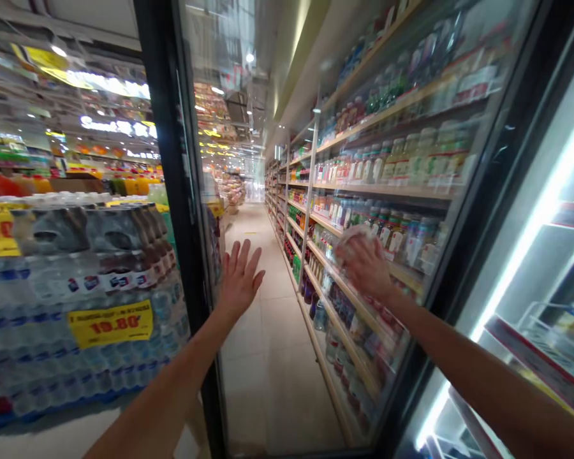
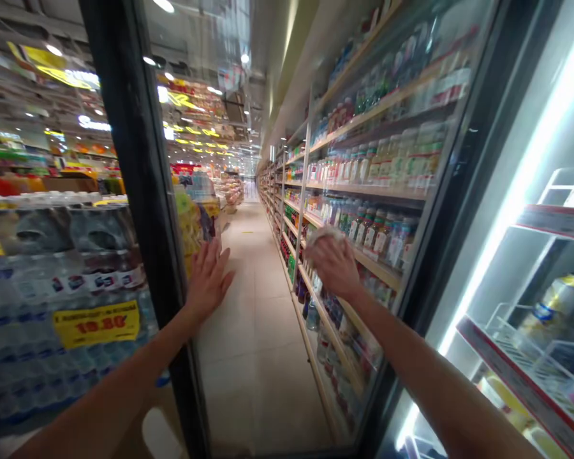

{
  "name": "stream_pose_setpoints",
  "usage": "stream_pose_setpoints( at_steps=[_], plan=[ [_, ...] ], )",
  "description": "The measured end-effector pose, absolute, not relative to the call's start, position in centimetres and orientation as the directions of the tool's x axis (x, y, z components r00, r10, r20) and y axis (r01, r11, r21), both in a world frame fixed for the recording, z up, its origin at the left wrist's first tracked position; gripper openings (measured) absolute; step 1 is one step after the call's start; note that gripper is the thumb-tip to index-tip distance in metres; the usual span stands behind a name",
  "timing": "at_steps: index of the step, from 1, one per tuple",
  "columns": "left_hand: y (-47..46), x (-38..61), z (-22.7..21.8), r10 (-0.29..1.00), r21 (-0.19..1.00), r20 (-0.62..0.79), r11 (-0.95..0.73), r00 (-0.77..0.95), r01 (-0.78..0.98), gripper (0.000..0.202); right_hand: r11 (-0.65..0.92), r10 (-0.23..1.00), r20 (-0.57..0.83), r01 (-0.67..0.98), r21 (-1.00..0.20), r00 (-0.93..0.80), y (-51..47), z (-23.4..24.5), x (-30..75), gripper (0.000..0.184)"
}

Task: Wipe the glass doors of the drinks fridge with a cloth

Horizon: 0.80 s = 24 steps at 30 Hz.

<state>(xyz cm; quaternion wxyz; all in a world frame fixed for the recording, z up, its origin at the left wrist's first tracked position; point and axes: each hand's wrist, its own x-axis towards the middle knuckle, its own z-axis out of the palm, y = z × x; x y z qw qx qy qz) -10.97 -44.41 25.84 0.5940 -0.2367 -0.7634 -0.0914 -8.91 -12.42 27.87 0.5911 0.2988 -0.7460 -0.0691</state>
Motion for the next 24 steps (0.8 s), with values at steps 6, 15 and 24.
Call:
stream_pose_setpoints(
  at_steps=[6, 15, 24],
  plan=[
    [-44.4, -10.0, 26.0, 0.246, -0.150, 0.955, 0.883, -0.166, 0.445, 0.053, 0.836, -0.507, 0.809, -0.399, 0.377, -0.297, -11.9, 25.9, -7.1, 0.042],
    [-44.3, -8.5, 26.1, 0.245, -0.154, 0.956, 0.884, -0.159, 0.441, 0.058, 0.943, 0.165, 0.980, -0.274, -0.191, -0.116, -11.6, 23.1, -7.3, 0.054],
    [-44.1, -8.2, 26.1, 0.247, -0.174, 0.962, 0.877, -0.112, 0.448, 0.056, 0.944, 0.293, 0.950, -0.122, -0.305, -0.109, -11.9, 21.5, -7.2, 0.055]
  ],
)
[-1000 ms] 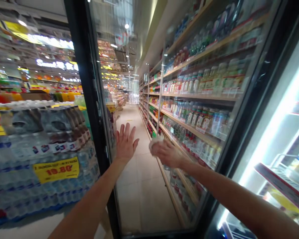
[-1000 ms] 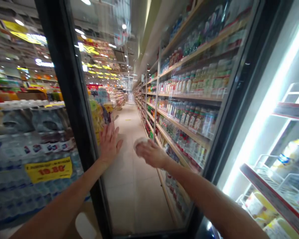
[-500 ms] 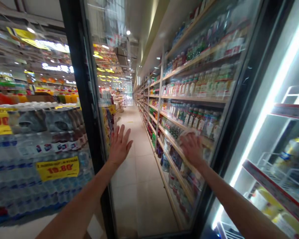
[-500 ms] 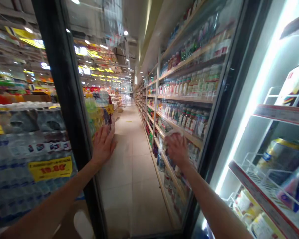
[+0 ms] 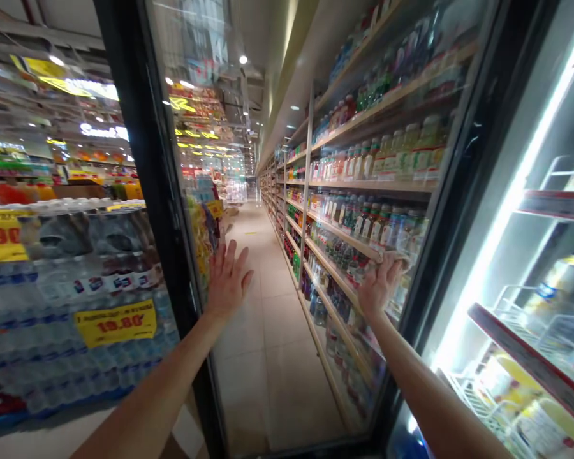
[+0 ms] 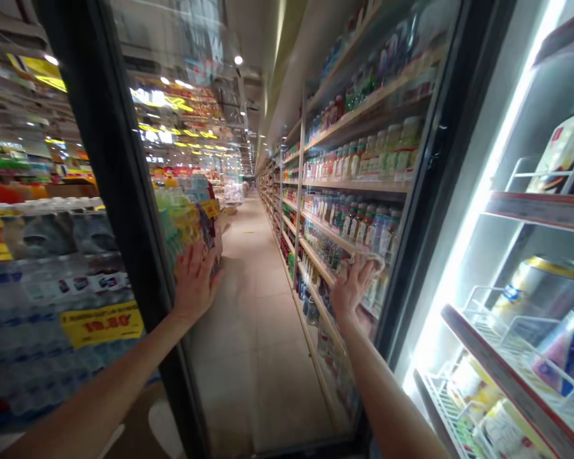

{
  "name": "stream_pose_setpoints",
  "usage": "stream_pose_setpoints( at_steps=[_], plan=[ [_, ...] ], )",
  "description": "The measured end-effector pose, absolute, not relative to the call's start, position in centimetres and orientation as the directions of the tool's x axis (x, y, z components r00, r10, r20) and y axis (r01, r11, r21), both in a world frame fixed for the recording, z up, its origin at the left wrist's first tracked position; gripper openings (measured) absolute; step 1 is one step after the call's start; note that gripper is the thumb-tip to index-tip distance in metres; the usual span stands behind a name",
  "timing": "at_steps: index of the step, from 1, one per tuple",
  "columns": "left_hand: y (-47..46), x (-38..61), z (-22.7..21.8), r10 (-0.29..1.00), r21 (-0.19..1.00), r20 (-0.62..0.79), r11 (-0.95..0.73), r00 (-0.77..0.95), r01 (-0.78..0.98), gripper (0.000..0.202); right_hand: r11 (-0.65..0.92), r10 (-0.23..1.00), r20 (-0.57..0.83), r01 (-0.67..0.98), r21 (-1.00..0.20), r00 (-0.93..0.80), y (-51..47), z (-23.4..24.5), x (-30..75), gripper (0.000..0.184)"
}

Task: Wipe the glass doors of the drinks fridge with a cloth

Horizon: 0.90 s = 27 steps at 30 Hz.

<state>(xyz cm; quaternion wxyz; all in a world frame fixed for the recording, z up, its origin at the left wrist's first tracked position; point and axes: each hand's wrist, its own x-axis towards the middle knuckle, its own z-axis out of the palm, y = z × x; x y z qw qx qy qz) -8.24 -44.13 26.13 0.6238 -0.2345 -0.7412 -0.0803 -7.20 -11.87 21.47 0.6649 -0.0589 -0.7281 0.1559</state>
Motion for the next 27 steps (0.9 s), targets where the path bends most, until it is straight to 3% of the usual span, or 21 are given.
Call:
stream_pose_setpoints(
  at_steps=[1, 2, 4, 5, 6, 7, 8, 10, 12, 13, 14, 16, 17, 18, 19, 20, 21, 23, 24, 25, 27],
  plan=[
    [-44.1, -8.2, 26.2, 0.249, -0.171, 0.961, 0.879, -0.122, 0.446, 0.055, 0.945, 0.293, 0.948, -0.113, -0.306, -0.122, -12.4, 21.1, -7.0, 0.056],
    [-44.1, -8.1, 26.2, 0.251, -0.168, 0.959, 0.881, -0.135, 0.443, 0.056, 0.968, 0.178, 0.969, -0.149, -0.204, -0.173, -13.2, 20.6, -6.7, 0.055],
    [-44.2, -7.9, 26.3, 0.252, -0.166, 0.956, 0.885, -0.148, 0.436, 0.056, 0.930, -0.258, 0.925, -0.331, 0.160, -0.279, -14.9, 19.9, -6.1, 0.050],
    [-44.2, -7.8, 26.3, 0.252, -0.166, 0.956, 0.886, -0.149, 0.434, 0.056, 0.865, -0.424, 0.859, -0.410, 0.289, -0.287, -15.2, 19.8, -5.9, 0.047],
    [-44.2, -7.7, 26.3, 0.255, -0.168, 0.955, 0.885, -0.149, 0.434, 0.055, 0.827, -0.494, 0.822, -0.444, 0.345, -0.282, -15.1, 20.1, -5.9, 0.045],
    [-44.2, -7.7, 26.3, 0.256, -0.170, 0.955, 0.884, -0.147, 0.436, 0.055, 0.842, -0.468, 0.840, -0.429, 0.329, -0.274, -14.6, 20.8, -6.1, 0.044],
    [-44.2, -7.6, 26.2, 0.258, -0.173, 0.956, 0.882, -0.141, 0.439, 0.054, 0.896, -0.349, 0.901, -0.372, 0.242, -0.256, -13.9, 21.8, -6.3, 0.044],
    [-44.1, -7.5, 26.2, 0.260, -0.181, 0.958, 0.879, -0.124, 0.442, 0.054, 0.969, 0.020, 0.988, -0.240, -0.056, -0.151, -12.7, 24.4, -7.1, 0.047],
    [-44.0, -7.4, 26.3, 0.261, -0.190, 0.959, 0.881, -0.110, 0.434, 0.056, 0.950, 0.228, 0.972, -0.206, -0.235, -0.058, -13.1, 26.5, -7.6, 0.051],
    [-43.9, -7.3, 26.3, 0.260, -0.194, 0.960, 0.884, -0.102, 0.424, 0.057, 0.953, 0.201, 0.978, -0.220, -0.209, -0.058, -13.9, 27.0, -7.6, 0.051],
    [-43.9, -7.2, 26.3, 0.260, -0.198, 0.961, 0.888, -0.097, 0.414, 0.057, 0.962, 0.072, 0.993, -0.256, -0.093, -0.090, -14.9, 27.2, -7.5, 0.050],
    [-43.9, -6.9, 26.4, 0.265, -0.209, 0.960, 0.892, -0.090, 0.400, 0.058, 0.884, -0.352, 0.923, -0.379, 0.273, -0.156, -16.3, 27.0, -7.1, 0.047],
    [-43.9, -6.8, 26.4, 0.270, -0.214, 0.959, 0.892, -0.090, 0.397, 0.058, 0.806, -0.512, 0.845, -0.425, 0.411, -0.154, -16.4, 27.0, -7.0, 0.045],
    [-43.9, -6.6, 26.4, 0.276, -0.220, 0.957, 0.892, -0.092, 0.395, 0.058, 0.761, -0.585, 0.799, -0.437, 0.480, -0.140, -16.0, 27.1, -7.0, 0.044],
    [-44.0, -6.5, 26.4, 0.282, -0.224, 0.955, 0.892, -0.096, 0.392, 0.058, 0.782, -0.559, 0.819, -0.410, 0.470, -0.127, -15.3, 27.5, -7.2, 0.043],
    [-44.0, -6.4, 26.4, 0.287, -0.227, 0.953, 0.893, -0.102, 0.388, 0.059, 0.860, -0.430, 0.896, -0.351, 0.371, -0.107, -14.4, 28.2, -7.5, 0.044],
    [-44.0, -6.3, 26.4, 0.289, -0.231, 0.952, 0.896, -0.104, 0.380, 0.059, 0.941, -0.220, 0.973, -0.279, 0.194, -0.066, -13.6, 29.1, -7.9, 0.045],
    [-43.9, -6.2, 26.4, 0.289, -0.237, 0.953, 0.902, -0.096, 0.362, 0.062, 0.966, 0.187, 0.981, -0.194, -0.174, 0.049, -13.2, 30.7, -8.5, 0.049],
    [-43.9, -6.2, 26.4, 0.289, -0.240, 0.953, 0.902, -0.089, 0.359, 0.063, 0.950, 0.268, 0.961, -0.185, -0.251, 0.074, -13.7, 31.1, -8.6, 0.050],
    [-43.9, -6.1, 26.4, 0.290, -0.242, 0.953, 0.902, -0.086, 0.357, 0.064, 0.958, 0.229, 0.971, -0.194, -0.213, 0.062, -14.6, 31.3, -8.6, 0.050],
    [-44.0, -6.1, 26.3, 0.291, -0.243, 0.953, 0.901, -0.087, 0.359, 0.065, 0.949, -0.164, 0.986, -0.276, 0.152, -0.022, -16.5, 31.2, -8.4, 0.050]
  ],
)
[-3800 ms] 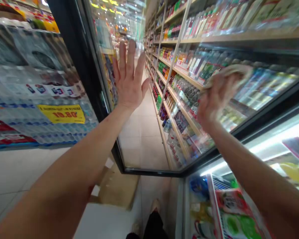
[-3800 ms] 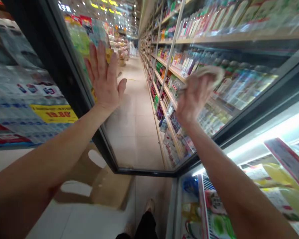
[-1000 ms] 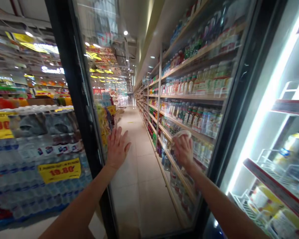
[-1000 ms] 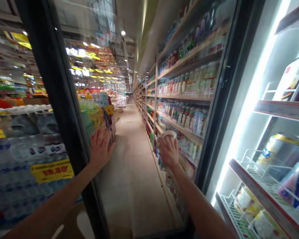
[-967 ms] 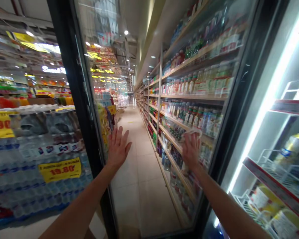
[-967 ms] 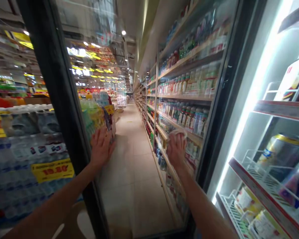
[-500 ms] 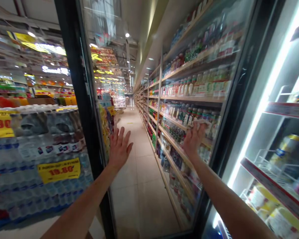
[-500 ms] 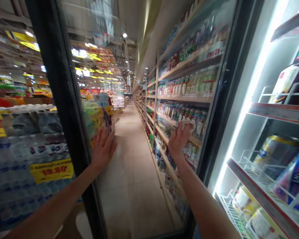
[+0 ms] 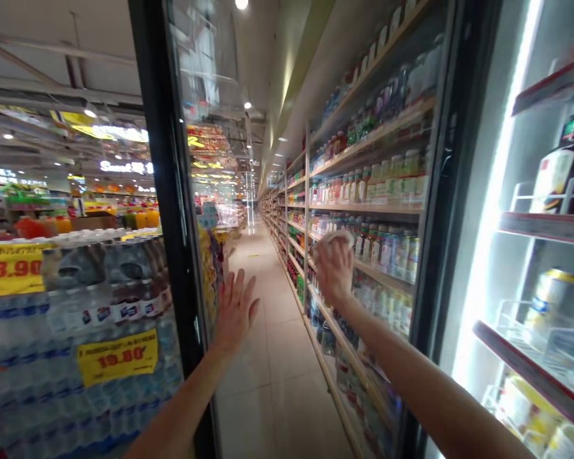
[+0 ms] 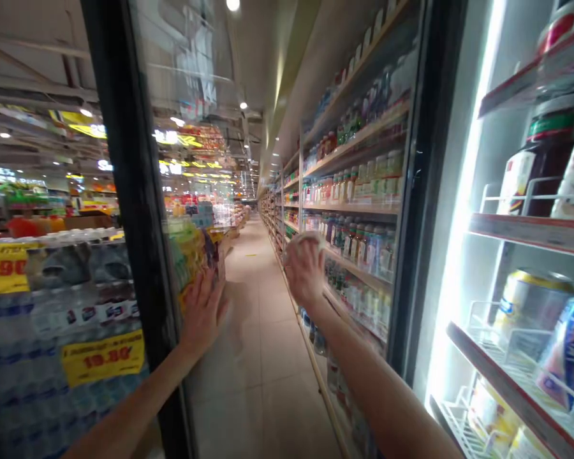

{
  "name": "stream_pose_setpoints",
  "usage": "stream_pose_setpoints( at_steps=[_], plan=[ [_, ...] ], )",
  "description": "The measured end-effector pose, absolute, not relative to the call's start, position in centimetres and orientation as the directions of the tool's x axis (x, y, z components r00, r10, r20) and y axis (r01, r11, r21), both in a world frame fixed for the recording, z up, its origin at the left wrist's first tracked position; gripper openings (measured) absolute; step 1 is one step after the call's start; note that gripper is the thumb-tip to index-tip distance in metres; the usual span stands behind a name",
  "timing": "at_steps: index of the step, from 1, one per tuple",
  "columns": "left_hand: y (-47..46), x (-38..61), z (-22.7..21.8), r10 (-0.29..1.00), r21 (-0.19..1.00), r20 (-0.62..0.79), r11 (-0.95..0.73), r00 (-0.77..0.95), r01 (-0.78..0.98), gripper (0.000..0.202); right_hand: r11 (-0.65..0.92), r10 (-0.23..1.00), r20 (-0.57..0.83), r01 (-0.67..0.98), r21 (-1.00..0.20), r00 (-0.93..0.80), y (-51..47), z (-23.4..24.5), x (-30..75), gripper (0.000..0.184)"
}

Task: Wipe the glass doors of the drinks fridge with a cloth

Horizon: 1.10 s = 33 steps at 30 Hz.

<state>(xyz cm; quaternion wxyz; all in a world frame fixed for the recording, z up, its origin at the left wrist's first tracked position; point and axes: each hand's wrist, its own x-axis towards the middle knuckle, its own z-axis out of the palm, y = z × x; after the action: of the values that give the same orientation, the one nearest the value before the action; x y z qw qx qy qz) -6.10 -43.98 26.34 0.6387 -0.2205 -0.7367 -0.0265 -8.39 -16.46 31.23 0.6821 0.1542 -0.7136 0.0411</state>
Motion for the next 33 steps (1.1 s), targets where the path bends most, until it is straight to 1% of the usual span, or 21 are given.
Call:
stream_pose_setpoints(
  at_steps=[1, 2, 3, 4, 7, 9, 11, 13, 14, 15, 16, 19, 20, 21, 22, 24, 25, 26, 28, 31, 33],
  plan=[
    [-44.0, -6.1, 26.3, 0.293, -0.242, 0.952, 0.901, -0.093, 0.361, 0.066, 0.875, -0.383, 0.922, -0.336, 0.348, -0.045, -16.9, 31.2, -8.3, 0.049],
    [-44.1, -6.1, 26.3, 0.293, -0.239, 0.951, 0.900, -0.101, 0.364, 0.066, 0.811, -0.498, 0.866, -0.374, 0.449, -0.041, -16.8, 31.5, -8.2, 0.047],
    [-44.1, -6.1, 26.2, 0.291, -0.234, 0.951, 0.900, -0.107, 0.369, 0.066, 0.806, -0.498, 0.867, -0.380, 0.454, -0.020, -16.2, 32.1, -8.3, 0.044],
    [-44.2, -6.1, 26.1, 0.289, -0.228, 0.951, 0.898, -0.113, 0.376, 0.065, 0.857, -0.392, 0.920, -0.359, 0.369, 0.009, -15.2, 33.1, -8.6, 0.042],
    [-44.1, -6.0, 26.0, 0.282, -0.215, 0.951, 0.899, -0.128, 0.382, 0.065, 0.957, 0.155, 0.978, -0.267, -0.113, 0.141, -12.6, 37.1, -9.7, 0.048],
    [-44.0, -5.9, 26.1, 0.276, -0.218, 0.954, 0.906, -0.115, 0.364, 0.066, 0.950, 0.239, 0.954, -0.245, -0.192, 0.178, -13.2, 38.6, -10.1, 0.051],
    [-44.0, -5.8, 26.2, 0.280, -0.231, 0.955, 0.908, -0.096, 0.349, 0.067, 0.974, 0.025, 0.993, -0.228, 0.002, 0.114, -15.5, 38.5, -9.9, 0.049],
    [-44.1, -5.8, 26.2, 0.291, -0.245, 0.953, 0.904, -0.086, 0.351, 0.067, 0.853, -0.456, 0.889, -0.269, 0.448, 0.032, -17.4, 37.7, -9.5, 0.049],
    [-44.2, -5.8, 26.2, 0.299, -0.252, 0.950, 0.900, -0.084, 0.355, 0.067, 0.763, -0.598, 0.801, -0.293, 0.576, 0.021, -17.7, 37.6, -9.3, 0.048],
    [-44.3, -5.8, 26.2, 0.306, -0.258, 0.948, 0.898, -0.083, 0.357, 0.067, 0.734, -0.633, 0.774, -0.299, 0.610, 0.024, -17.6, 37.8, -9.2, 0.045],
    [-44.3, -5.8, 26.2, 0.311, -0.264, 0.947, 0.896, -0.080, 0.356, 0.067, 0.789, -0.559, 0.829, -0.285, 0.544, 0.034, -17.1, 38.4, -9.2, 0.042],
    [-44.4, -5.9, 26.1, 0.315, -0.271, 0.946, 0.898, -0.073, 0.348, 0.067, 0.978, 0.054, 0.994, -0.206, -0.034, 0.093, -15.9, 41.2, -9.1, 0.041],
    [-44.4, -5.9, 26.1, 0.311, -0.268, 0.948, 0.898, -0.073, 0.348, 0.067, 0.971, 0.156, 0.983, -0.198, -0.135, 0.098, -16.2, 41.7, -9.0, 0.043],
    [-44.4, -5.9, 26.1, 0.306, -0.262, 0.949, 0.898, -0.074, 0.352, 0.067, 0.973, 0.132, 0.988, -0.202, -0.113, 0.083, -16.8, 41.8, -8.9, 0.043],
    [-44.4, -5.9, 26.1, 0.303, -0.258, 0.950, 0.897, -0.073, 0.359, 0.067, 0.975, -0.005, 0.998, -0.223, 0.018, 0.058, -17.7, 41.4, -8.7, 0.043],
    [-44.5, -5.9, 26.2, 0.305, -0.259, 0.949, 0.893, -0.073, 0.368, 0.066, 0.845, -0.451, 0.892, -0.308, 0.437, 0.027, -19.3, 39.7, -8.3, 0.042],
    [-44.6, -5.9, 26.3, 0.313, -0.266, 0.947, 0.890, -0.072, 0.369, 0.066, 0.746, -0.598, 0.801, -0.344, 0.570, 0.033, -19.6, 38.8, -8.0, 0.041],
    [-44.6, -5.9, 26.3, 0.321, -0.273, 0.944, 0.889, -0.074, 0.368, 0.066, 0.701, -0.646, 0.762, -0.362, 0.615, 0.042, -19.3, 38.3, -7.9, 0.039],
    [-44.8, -5.9, 26.2, 0.334, -0.283, 0.939, 0.888, -0.085, 0.364, 0.065, 0.809, -0.489, 0.871, -0.349, 0.473, 0.048, -17.4, 38.4, -7.9, 0.038],
    [-44.8, -5.6, 25.8, 0.338, -0.283, 0.936, 0.891, -0.103, 0.354, 0.062, 0.956, 0.005, 0.998, -0.292, 0.015, 0.067, -13.9, 40.8, -8.5, 0.048],
    [-44.6, -5.1, 25.9, 0.327, -0.270, 0.939, 0.894, -0.109, 0.357, 0.059, 0.954, 0.090, 0.995, -0.290, -0.073, 0.048, -14.0, 41.5, -8.8, 0.051]
  ],
)
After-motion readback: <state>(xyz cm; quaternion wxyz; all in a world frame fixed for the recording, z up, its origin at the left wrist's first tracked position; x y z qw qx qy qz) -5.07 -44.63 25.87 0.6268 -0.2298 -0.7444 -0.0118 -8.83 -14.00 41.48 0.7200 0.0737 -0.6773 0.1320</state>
